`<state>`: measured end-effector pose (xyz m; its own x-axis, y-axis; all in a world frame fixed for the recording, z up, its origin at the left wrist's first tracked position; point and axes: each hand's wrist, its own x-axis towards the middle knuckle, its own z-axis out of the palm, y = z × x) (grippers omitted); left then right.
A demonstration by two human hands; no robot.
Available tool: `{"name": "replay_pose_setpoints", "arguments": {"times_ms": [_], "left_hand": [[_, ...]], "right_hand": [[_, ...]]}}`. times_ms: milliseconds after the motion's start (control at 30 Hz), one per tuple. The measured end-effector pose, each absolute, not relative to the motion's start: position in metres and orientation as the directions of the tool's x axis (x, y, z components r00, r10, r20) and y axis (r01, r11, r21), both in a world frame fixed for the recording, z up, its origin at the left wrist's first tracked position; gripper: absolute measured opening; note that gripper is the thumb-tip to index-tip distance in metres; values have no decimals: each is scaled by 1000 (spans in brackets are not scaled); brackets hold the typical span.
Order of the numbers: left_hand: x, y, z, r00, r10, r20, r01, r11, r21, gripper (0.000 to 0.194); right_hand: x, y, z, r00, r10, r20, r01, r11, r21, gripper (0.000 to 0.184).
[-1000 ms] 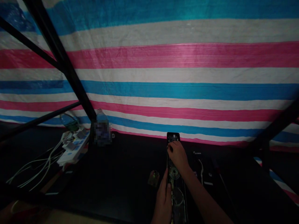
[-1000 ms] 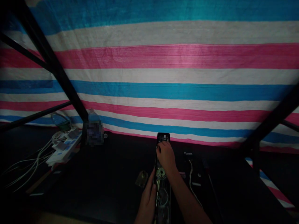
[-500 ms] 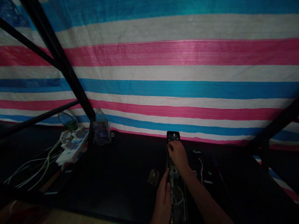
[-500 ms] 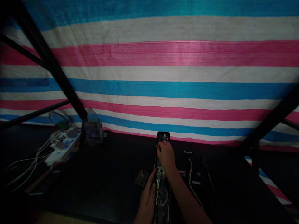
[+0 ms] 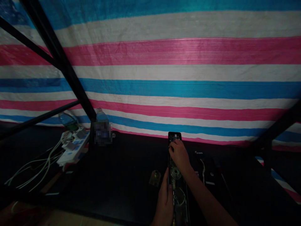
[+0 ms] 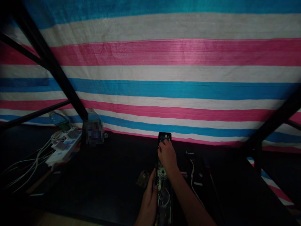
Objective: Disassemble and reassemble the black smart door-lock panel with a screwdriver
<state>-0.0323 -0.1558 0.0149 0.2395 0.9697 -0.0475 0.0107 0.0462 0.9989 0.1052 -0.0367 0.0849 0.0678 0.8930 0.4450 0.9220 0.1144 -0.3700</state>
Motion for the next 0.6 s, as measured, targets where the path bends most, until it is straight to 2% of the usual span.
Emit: {"name": "replay_pose_setpoints", "arguments": {"times_ms": [400,533,600], "left_hand": [[-33,-152,9,250,967,-47,-15,53,998,65],[-35,-151,8,271,962,-32,-22,39,999,61],[-35,-152,10,268,963,-29,-28,38,999,60]], "right_hand": [[106,-41,86,119,883,455,889,109,-445,20],[109,-48,81,93,868,487,865,171,-471,22],[112,-51,75,82,850,521,850,213,-482,30]]}}
